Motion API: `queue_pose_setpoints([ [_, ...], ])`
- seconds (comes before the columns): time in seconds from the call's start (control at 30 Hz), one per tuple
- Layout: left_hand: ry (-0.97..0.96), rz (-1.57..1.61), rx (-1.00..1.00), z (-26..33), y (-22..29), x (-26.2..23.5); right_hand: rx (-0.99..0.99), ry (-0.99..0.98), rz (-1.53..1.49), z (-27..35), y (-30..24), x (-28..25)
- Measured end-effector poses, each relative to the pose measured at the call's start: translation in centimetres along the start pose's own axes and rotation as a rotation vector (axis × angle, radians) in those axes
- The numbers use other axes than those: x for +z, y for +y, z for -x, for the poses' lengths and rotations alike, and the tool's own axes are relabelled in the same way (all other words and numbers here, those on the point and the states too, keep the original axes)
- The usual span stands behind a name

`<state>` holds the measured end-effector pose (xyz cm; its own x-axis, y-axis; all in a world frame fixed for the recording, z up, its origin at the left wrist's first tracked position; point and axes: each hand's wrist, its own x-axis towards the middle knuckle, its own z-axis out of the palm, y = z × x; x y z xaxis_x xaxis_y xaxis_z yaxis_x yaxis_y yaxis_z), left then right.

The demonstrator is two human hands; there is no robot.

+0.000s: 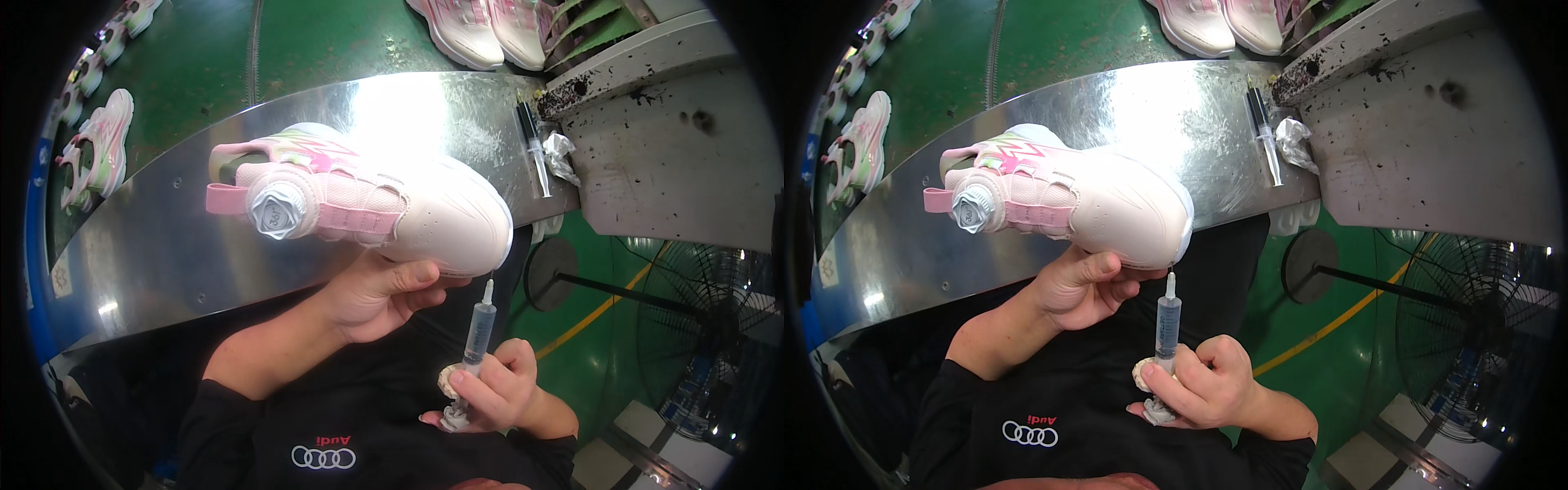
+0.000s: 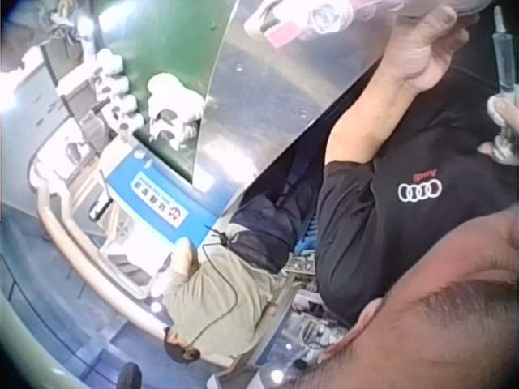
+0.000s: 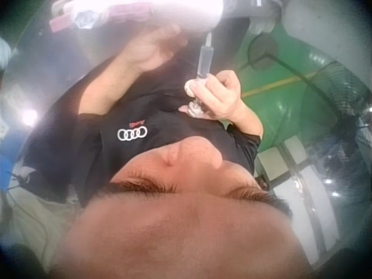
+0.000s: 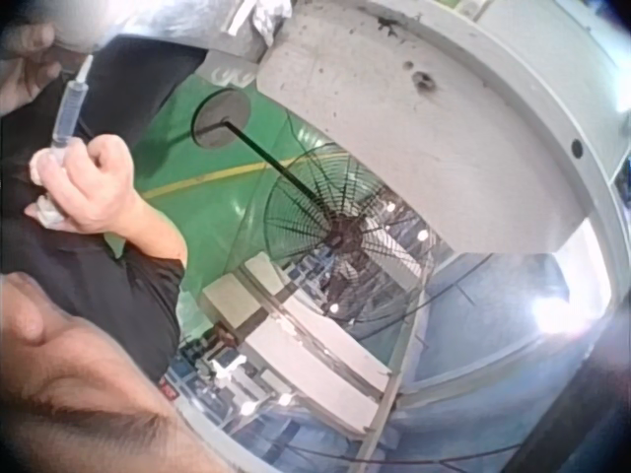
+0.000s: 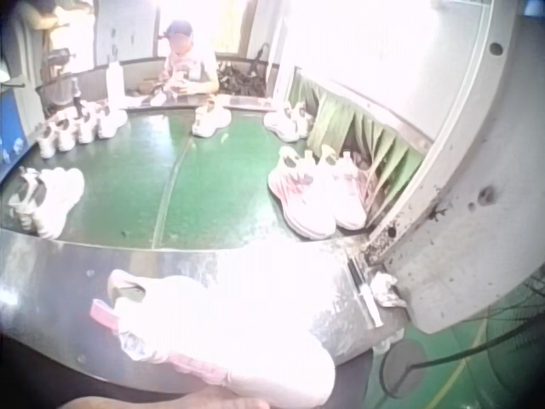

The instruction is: The person picks up shoes, injects adhesive into their seams using a syringe, and places the shoes onto a conveyor belt.

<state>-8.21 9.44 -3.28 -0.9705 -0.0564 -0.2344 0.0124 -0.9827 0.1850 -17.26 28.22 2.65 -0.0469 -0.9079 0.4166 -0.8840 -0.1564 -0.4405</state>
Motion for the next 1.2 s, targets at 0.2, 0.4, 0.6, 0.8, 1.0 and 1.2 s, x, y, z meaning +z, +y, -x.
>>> queue_pose_setpoints([
  [0.2,-0.002,-0.011,0.009,-0.4,-0.2,0.4,-0.006,0.016,0.003,0.0,0.3,-0.4],
  [0.4,0.019,0.01,0.024,-0.5,-0.2,0.0,-0.005,0.003,-0.039,0.0,0.4,-0.3],
  [0.6,-0.05,0.012,-0.083,2.2,0.1,-0.9,-0.009,0.142,0.125,0.9,1.0,-2.2],
  [0.8,0.127,0.084,0.044,12.2,0.3,-2.4,0.085,0.146,0.051,-3.1,8.7,2.7],
  [1.0,0.293,-0.285,0.169,11.9,4.3,-1.2,0.161,0.235,-0.044,-6.9,12.6,5.6],
  [1.2,0.124,-0.441,0.367,-3.2,13.0,-1.8,0.214,0.266,-0.042,-7.0,13.6,6.2],
])
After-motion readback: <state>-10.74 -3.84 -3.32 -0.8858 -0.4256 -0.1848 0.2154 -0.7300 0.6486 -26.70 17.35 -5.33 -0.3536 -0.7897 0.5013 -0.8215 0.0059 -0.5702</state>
